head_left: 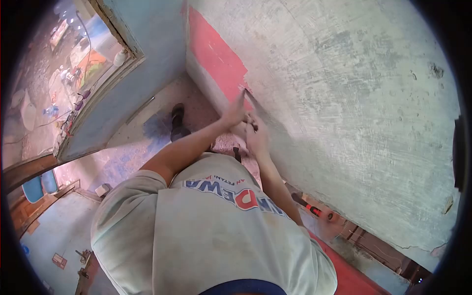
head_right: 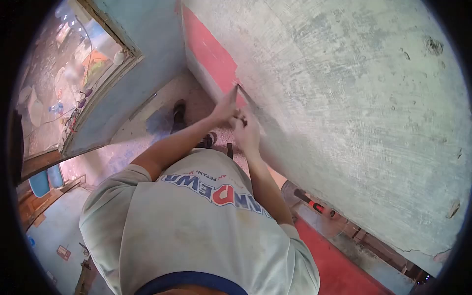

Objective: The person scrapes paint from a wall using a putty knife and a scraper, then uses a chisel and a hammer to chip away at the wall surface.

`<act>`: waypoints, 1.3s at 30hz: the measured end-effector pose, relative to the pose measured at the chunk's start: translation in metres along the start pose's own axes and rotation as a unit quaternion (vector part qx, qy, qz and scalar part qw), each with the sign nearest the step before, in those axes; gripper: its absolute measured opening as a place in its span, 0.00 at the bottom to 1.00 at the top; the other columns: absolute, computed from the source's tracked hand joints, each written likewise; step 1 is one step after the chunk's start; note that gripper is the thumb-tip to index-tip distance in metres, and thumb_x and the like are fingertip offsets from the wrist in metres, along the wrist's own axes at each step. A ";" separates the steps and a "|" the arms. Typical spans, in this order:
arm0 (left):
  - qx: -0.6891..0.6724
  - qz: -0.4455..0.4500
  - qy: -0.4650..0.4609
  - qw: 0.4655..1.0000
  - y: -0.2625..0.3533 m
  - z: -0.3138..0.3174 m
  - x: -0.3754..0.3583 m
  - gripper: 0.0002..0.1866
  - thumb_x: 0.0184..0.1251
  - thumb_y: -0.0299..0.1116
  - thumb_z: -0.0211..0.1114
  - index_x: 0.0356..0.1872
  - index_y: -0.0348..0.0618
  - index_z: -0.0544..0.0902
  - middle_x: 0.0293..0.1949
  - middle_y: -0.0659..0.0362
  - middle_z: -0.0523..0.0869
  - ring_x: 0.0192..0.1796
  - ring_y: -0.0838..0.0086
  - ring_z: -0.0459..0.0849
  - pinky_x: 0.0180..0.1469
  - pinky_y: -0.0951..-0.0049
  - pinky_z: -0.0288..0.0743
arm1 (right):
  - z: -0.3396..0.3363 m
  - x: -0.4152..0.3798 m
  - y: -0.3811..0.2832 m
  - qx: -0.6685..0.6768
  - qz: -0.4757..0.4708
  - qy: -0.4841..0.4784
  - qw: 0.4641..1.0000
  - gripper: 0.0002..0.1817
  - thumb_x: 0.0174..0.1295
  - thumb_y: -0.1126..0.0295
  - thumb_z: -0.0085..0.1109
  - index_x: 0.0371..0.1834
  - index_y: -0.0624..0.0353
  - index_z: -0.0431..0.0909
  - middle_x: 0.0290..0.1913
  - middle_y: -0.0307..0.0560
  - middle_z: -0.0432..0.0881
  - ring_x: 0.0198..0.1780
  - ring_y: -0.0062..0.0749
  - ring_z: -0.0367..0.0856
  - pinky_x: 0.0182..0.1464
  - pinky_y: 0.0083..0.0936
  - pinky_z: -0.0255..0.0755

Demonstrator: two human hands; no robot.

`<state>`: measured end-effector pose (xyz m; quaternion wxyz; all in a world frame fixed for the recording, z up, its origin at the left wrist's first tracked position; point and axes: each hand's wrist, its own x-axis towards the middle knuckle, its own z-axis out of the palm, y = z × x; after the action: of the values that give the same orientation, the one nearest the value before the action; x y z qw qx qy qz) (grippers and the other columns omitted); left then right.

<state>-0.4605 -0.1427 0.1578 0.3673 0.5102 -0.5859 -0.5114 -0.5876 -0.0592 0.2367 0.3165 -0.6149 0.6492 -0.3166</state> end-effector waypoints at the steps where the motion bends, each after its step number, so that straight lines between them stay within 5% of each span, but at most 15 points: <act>1: 0.026 0.043 0.030 0.998 -0.015 -0.007 0.009 0.46 0.62 0.25 0.56 0.83 0.28 0.49 0.76 0.29 0.67 0.76 0.40 0.71 0.77 0.53 0.67 | 0.011 0.011 0.000 -0.011 -0.019 0.004 1.000 0.21 0.71 0.73 0.58 0.67 0.65 0.80 0.36 0.45 0.84 0.31 0.23 0.81 0.33 0.26 0.74; 2: 0.008 0.056 0.042 0.998 -0.033 -0.005 0.018 0.46 0.62 0.26 0.56 0.83 0.28 0.49 0.76 0.30 0.67 0.77 0.42 0.70 0.77 0.53 0.68 | 0.018 0.021 -0.008 0.041 0.069 -0.029 0.996 0.22 0.71 0.74 0.58 0.67 0.64 0.80 0.37 0.46 0.86 0.31 0.24 0.82 0.33 0.26 0.75; 5: -0.127 0.035 0.042 0.990 -0.083 0.002 0.037 0.46 0.63 0.28 0.57 0.83 0.28 0.50 0.79 0.32 0.65 0.80 0.45 0.68 0.78 0.56 0.67 | 0.035 0.024 0.007 -0.001 0.029 -0.005 1.000 0.22 0.71 0.74 0.59 0.67 0.64 0.80 0.38 0.45 0.87 0.31 0.25 0.82 0.34 0.26 0.75; 8: 0.053 -0.037 -0.042 0.997 -0.004 -0.006 0.002 0.47 0.65 0.30 0.59 0.84 0.30 0.49 0.82 0.35 0.60 0.83 0.49 0.63 0.79 0.58 0.65 | 0.012 -0.001 0.014 0.053 -0.023 0.017 0.998 0.22 0.71 0.74 0.59 0.68 0.63 0.80 0.37 0.44 0.87 0.30 0.23 0.81 0.33 0.26 0.75; 11: -0.074 0.057 0.012 0.996 -0.029 0.027 -0.001 0.51 0.62 0.25 0.65 0.83 0.25 0.47 0.81 0.34 0.61 0.82 0.51 0.65 0.82 0.62 0.59 | -0.009 -0.015 0.006 0.044 0.034 -0.006 0.998 0.23 0.71 0.74 0.58 0.69 0.62 0.79 0.35 0.43 0.86 0.27 0.22 0.80 0.30 0.25 0.73; 12: -0.092 -0.044 -0.024 0.995 0.009 0.006 -0.008 0.56 0.57 0.26 0.73 0.83 0.25 0.47 0.81 0.34 0.61 0.83 0.52 0.62 0.83 0.64 0.57 | -0.009 -0.013 0.006 0.040 0.048 -0.011 0.998 0.23 0.71 0.74 0.58 0.70 0.61 0.79 0.34 0.42 0.85 0.26 0.21 0.79 0.29 0.24 0.73; 14: 0.021 -0.037 -0.016 0.999 -0.023 -0.001 0.016 0.60 0.53 0.27 0.78 0.83 0.25 0.48 0.81 0.34 0.61 0.83 0.51 0.62 0.83 0.64 0.57 | 0.015 0.011 0.016 0.025 0.061 -0.018 0.998 0.23 0.71 0.74 0.58 0.70 0.60 0.79 0.34 0.42 0.85 0.25 0.20 0.79 0.28 0.24 0.72; 16: 0.034 -0.052 -0.013 0.998 -0.048 -0.014 0.031 0.62 0.49 0.28 0.81 0.83 0.24 0.49 0.81 0.33 0.60 0.84 0.49 0.61 0.84 0.62 0.55 | 0.031 0.028 0.004 0.045 0.134 -0.030 0.989 0.22 0.69 0.73 0.58 0.66 0.63 0.81 0.45 0.55 0.88 0.40 0.37 0.86 0.45 0.32 0.77; 19: 0.053 0.023 0.003 0.998 -0.074 -0.006 0.037 0.59 0.57 0.36 0.76 0.85 0.33 0.48 0.77 0.33 0.67 0.75 0.40 0.72 0.77 0.54 0.68 | 0.035 0.026 0.014 0.043 0.098 -0.011 0.994 0.22 0.69 0.73 0.59 0.65 0.63 0.82 0.45 0.56 0.88 0.41 0.37 0.87 0.46 0.33 0.78; 22: 0.030 0.058 0.019 0.998 -0.040 0.017 0.010 0.58 0.57 0.34 0.75 0.85 0.33 0.48 0.80 0.34 0.63 0.80 0.44 0.67 0.81 0.57 0.63 | 0.012 0.001 0.032 0.027 0.011 0.005 1.000 0.23 0.70 0.75 0.59 0.69 0.59 0.80 0.34 0.44 0.86 0.27 0.21 0.81 0.30 0.22 0.72; 28: 0.020 -0.022 -0.020 0.999 -0.023 -0.015 0.017 0.53 0.62 0.32 0.70 0.84 0.30 0.48 0.81 0.33 0.60 0.83 0.47 0.62 0.84 0.59 0.57 | 0.021 0.024 0.014 0.003 0.030 -0.008 1.000 0.22 0.71 0.74 0.60 0.68 0.61 0.80 0.33 0.44 0.87 0.27 0.21 0.80 0.29 0.23 0.72; 32: -0.138 -0.013 -0.005 0.990 -0.048 -0.012 0.028 0.49 0.64 0.27 0.63 0.84 0.29 0.47 0.81 0.33 0.60 0.83 0.46 0.61 0.85 0.59 0.54 | 0.026 0.030 0.011 0.042 0.087 -0.020 0.995 0.22 0.71 0.74 0.60 0.68 0.62 0.80 0.33 0.44 0.87 0.25 0.21 0.80 0.27 0.24 0.71; 34: -0.014 -0.033 -0.029 0.999 -0.011 -0.006 0.004 0.48 0.64 0.24 0.60 0.84 0.29 0.47 0.81 0.34 0.60 0.83 0.45 0.62 0.85 0.59 0.53 | 0.008 0.005 0.002 0.081 0.098 -0.019 0.992 0.21 0.71 0.74 0.59 0.68 0.61 0.80 0.33 0.45 0.87 0.24 0.22 0.80 0.26 0.25 0.71; 36: -0.048 -0.034 -0.023 0.998 -0.010 0.005 0.001 0.49 0.62 0.23 0.62 0.84 0.27 0.47 0.81 0.34 0.61 0.82 0.45 0.62 0.85 0.59 0.53 | -0.011 -0.011 -0.015 0.133 0.127 -0.030 0.982 0.21 0.72 0.74 0.59 0.67 0.60 0.81 0.33 0.45 0.87 0.23 0.23 0.80 0.26 0.25 0.71; 39: 0.006 -0.002 0.000 1.000 -0.047 0.008 0.019 0.49 0.61 0.23 0.61 0.84 0.27 0.48 0.81 0.34 0.61 0.82 0.44 0.63 0.85 0.59 0.54 | 0.012 0.017 0.008 0.054 0.024 -0.017 0.998 0.21 0.71 0.75 0.58 0.67 0.62 0.81 0.33 0.45 0.87 0.24 0.22 0.81 0.27 0.24 0.72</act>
<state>-0.4613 -0.1572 0.1091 0.3634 0.5136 -0.5879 -0.5084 -0.5840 -0.0758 0.2228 0.3675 -0.5868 0.6401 -0.3330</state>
